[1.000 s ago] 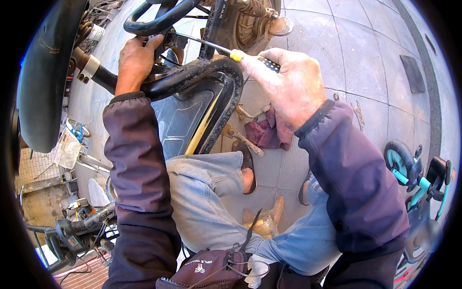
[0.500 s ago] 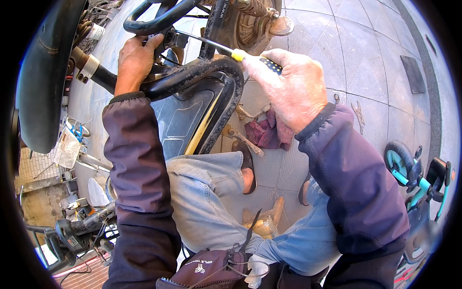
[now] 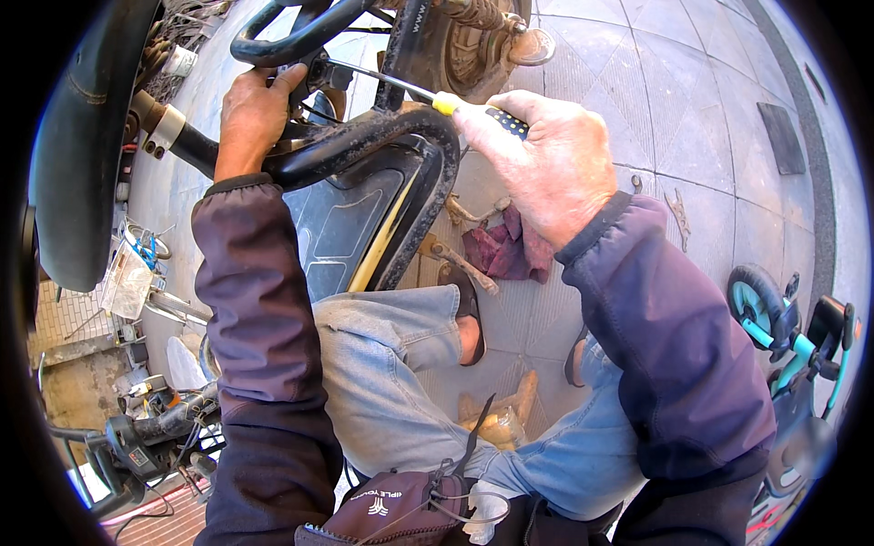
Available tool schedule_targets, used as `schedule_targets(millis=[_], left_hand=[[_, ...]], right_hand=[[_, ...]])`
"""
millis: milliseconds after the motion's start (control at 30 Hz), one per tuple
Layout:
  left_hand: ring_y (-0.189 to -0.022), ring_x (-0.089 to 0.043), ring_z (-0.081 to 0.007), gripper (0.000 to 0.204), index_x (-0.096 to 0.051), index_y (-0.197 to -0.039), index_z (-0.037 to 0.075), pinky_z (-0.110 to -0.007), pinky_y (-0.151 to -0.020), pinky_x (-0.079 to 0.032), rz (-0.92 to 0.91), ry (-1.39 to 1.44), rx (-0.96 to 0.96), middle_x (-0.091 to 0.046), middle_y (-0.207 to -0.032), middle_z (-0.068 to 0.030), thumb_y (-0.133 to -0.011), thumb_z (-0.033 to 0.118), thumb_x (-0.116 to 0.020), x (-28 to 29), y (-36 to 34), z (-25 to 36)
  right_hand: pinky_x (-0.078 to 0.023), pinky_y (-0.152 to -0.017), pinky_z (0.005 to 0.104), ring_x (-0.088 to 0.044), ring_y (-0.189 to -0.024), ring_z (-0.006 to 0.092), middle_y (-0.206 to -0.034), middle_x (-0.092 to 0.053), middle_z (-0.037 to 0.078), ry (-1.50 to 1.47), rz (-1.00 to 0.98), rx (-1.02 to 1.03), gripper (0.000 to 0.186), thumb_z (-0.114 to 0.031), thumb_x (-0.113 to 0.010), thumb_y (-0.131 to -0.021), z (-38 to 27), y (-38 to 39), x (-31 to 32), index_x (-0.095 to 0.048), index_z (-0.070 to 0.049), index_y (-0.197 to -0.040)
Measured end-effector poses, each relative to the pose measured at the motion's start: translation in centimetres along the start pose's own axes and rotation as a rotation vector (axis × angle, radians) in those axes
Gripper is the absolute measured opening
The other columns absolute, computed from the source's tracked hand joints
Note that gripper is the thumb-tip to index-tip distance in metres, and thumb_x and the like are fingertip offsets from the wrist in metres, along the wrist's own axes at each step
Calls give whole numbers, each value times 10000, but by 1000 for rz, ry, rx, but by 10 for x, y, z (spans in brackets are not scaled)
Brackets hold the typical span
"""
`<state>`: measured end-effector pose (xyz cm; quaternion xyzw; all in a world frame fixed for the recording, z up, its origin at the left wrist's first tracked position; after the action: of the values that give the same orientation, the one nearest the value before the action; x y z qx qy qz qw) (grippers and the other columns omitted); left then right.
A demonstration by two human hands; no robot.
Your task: The person uses a yellow screwdriver to tighten screws on the handlebar assembly of a motorcycle. After securing the components, the person wipes the handlebar area with a dark cloth.
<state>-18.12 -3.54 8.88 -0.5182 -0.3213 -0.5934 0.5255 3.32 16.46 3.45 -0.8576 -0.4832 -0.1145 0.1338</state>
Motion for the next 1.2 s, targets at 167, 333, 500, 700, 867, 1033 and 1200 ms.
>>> schedule_targets(millis=[167, 333, 500, 700, 867, 1033, 1200], left_hand=[[-1003, -631, -326, 350, -681, -1112, 148, -417, -893, -453, -11, -7, 3, -694, -983, -130, -851, 374, -627, 0, 0, -1], [-1005, -632, -322, 358, -678, -1117, 139, -417, -892, -452, 2, 7, -1, -694, -978, -132, -851, 373, -628, 0, 0, -1], [-999, -635, -316, 359, -678, -1119, 138, -414, -891, -453, -14, 12, 9, -695, -977, -131, -854, 376, -627, -1, 0, -2], [-1005, -634, -317, 357, -679, -1117, 140, -413, -895, -453, -3, 2, 16, -693, -989, -133, -856, 378, -627, 0, 0, -1], [-1012, -633, -320, 353, -680, -1117, 149, -415, -899, -453, -10, 10, 21, -692, -992, -139, -852, 377, -631, 0, 0, -1], [-1009, -631, -326, 355, -680, -1118, 155, -417, -898, -453, 6, 1, 8, -692, -987, -142, -846, 380, -635, 2, 1, -1], [-1003, -630, -329, 358, -677, -1122, 162, -416, -892, -456, 7, -15, -14, -693, -979, -140, -846, 386, -634, 0, -1, 0]], right_hand=[[-476, -542, 294, -567, -549, 117, -619, -619, 103, -3, -28, -45, 392, -355, -668, -850, 1, 1, 0, -678, 19, -968], [-469, -622, 223, -558, -697, 61, -776, -639, 28, -6, -85, -127, 377, -267, -666, -861, 2, 2, -1, -648, 56, -1055], [-469, -627, 221, -558, -704, 61, -780, -636, 26, -13, -88, -135, 383, -268, -670, -860, 1, 2, -1, -646, 57, -1062], [-475, -512, 289, -574, -535, 109, -624, -625, 101, -31, 3, -39, 390, -346, -676, -848, 3, 1, 1, -675, 26, -967], [-478, -534, 295, -580, -548, 110, -620, -618, 109, 50, 18, 22, 370, -332, -684, -842, -1, 0, 2, -674, 17, -966], [-484, -550, 305, -610, -555, 155, -653, -636, 129, 141, 45, 94, 356, -328, -700, -827, -7, 1, 2, -674, 5, -952], [-501, -597, 324, -642, -624, 251, -726, -652, 151, -45, -102, -237, 334, -319, -715, -806, 15, 0, -5, -672, -17, -940]])
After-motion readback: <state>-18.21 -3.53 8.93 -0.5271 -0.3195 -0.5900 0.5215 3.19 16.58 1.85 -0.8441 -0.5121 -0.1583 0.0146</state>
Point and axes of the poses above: each hand's wrist, its own y-axis away from the middle knuckle, its own x-axis out of the back of the hand, z = x × y, the point moved 8 cm from there along -y, towards the middle knuckle
